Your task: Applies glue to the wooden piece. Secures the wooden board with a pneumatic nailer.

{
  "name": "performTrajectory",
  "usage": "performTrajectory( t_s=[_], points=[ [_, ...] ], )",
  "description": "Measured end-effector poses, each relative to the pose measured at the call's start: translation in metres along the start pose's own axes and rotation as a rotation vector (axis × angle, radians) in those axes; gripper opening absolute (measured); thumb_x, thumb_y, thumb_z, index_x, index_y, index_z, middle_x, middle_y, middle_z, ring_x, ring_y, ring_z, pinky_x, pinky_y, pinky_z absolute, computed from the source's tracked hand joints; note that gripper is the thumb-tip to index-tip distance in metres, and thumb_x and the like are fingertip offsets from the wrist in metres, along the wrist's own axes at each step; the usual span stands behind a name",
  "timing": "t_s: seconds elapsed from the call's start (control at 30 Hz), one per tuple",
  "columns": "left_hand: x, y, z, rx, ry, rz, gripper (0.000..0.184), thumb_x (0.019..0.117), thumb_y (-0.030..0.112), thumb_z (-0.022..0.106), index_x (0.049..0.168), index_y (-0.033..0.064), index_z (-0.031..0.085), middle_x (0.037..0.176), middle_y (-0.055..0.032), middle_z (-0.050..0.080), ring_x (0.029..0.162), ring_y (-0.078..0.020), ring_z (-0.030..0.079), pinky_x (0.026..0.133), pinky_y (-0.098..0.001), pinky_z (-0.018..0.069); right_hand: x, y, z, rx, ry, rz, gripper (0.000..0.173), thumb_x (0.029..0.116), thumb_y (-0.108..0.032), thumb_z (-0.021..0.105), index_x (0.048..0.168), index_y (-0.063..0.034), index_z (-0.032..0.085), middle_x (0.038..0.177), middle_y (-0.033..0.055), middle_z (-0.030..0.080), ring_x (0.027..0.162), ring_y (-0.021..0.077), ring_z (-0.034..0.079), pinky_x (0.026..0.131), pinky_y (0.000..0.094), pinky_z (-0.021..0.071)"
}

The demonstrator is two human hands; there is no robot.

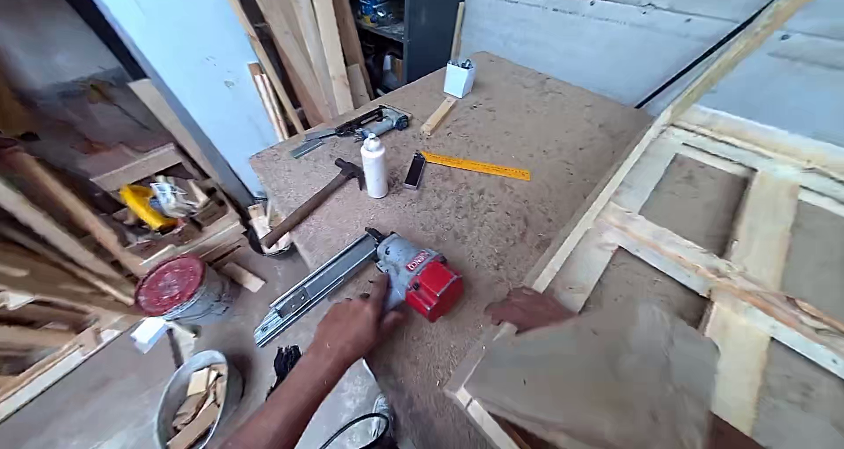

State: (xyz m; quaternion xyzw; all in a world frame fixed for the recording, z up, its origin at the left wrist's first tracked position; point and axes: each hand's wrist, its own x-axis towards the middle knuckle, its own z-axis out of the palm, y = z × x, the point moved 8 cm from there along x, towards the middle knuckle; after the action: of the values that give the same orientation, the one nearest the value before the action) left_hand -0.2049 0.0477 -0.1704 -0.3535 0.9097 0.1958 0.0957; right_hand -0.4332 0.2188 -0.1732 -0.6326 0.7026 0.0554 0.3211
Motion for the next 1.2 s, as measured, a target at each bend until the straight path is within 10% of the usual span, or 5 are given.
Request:
performTrajectory(
  t_s=[0.2, 0.37, 0.53, 0.83, 1.2],
  points=[
    [0.069, 0.053, -0.082, -0.029, 0.287, 0.32, 0.062, 0.0987, 0.065, 0.05, 0.113, 0.0106, 0.074, 0.102, -0.014, 0.073, 0.089, -0.0339, 0.073, 0.072, -0.0575, 0.0597, -0.018, -0.009, -0.016, -0.123, 0.444, -0.406, 0.041, 0.0926, -0.023, 0.072, 0.13, -0.01, 0.061, 0.111, 0.0155, 0.072, 0.113, 0.035, 0.067, 0.11, 0.0509, 0.0469],
    [0.259, 0.061, -0.125, -0.059, 0.366, 0.134, 0.078, 0.0947, 0.045, 0.066, 0.152, -0.0008, 0.041, 0.142, -0.0356, 0.048, 0.128, -0.0541, 0.051, 0.094, -0.0677, 0.0501, -0.014, -0.019, -0.024, -0.25, 0.297, -0.291, 0.068, 0.0755, -0.028, 0.09, 0.133, -0.0109, 0.058, 0.123, 0.0145, 0.068, 0.125, 0.034, 0.061, 0.119, 0.0487, 0.037],
    [0.313, 0.051, -0.122, -0.42, 0.26, -0.106, 0.088, 0.0803, 0.038, 0.079, 0.149, -0.001, 0.039, 0.126, -0.0344, 0.06, 0.119, -0.0516, 0.059, 0.092, -0.069, 0.0508, -0.034, 0.005, -0.088, -0.111, 0.312, 0.196, 0.061, 0.0871, 0.002, 0.07, 0.146, -0.0054, 0.054, 0.154, 0.0217, 0.047, 0.147, 0.0393, 0.039, 0.122, 0.0534, 0.0327],
    [0.09, 0.179, -0.21, -0.745, 0.784, 0.771, 0.05, 0.0876, 0.01, 0.066, 0.134, -0.0012, 0.05, 0.107, -0.0142, 0.06, 0.084, -0.0195, 0.062, 0.072, -0.0363, 0.0565, -0.021, -0.046, -0.2, 1.174, 0.777, -0.117, 0.064, 0.1076, -0.055, 0.036, 0.147, -0.0054, 0.047, 0.129, 0.0117, 0.065, 0.118, 0.0197, 0.065, 0.103, 0.0414, 0.0548],
    [-0.096, 0.168, -0.199, -0.684, 0.458, 0.837, 0.052, 0.1062, 0.052, 0.041, 0.132, 0.0097, 0.057, 0.13, -0.0051, 0.063, 0.118, -0.0218, 0.064, 0.098, -0.0438, 0.0576, -0.143, -0.037, -0.238, 0.813, 1.087, -0.486, 0.048, 0.0993, -0.016, 0.065, 0.138, -0.0004, 0.043, 0.118, 0.0108, 0.064, 0.104, 0.014, 0.068, 0.09, 0.0317, 0.0599]
  ],
)
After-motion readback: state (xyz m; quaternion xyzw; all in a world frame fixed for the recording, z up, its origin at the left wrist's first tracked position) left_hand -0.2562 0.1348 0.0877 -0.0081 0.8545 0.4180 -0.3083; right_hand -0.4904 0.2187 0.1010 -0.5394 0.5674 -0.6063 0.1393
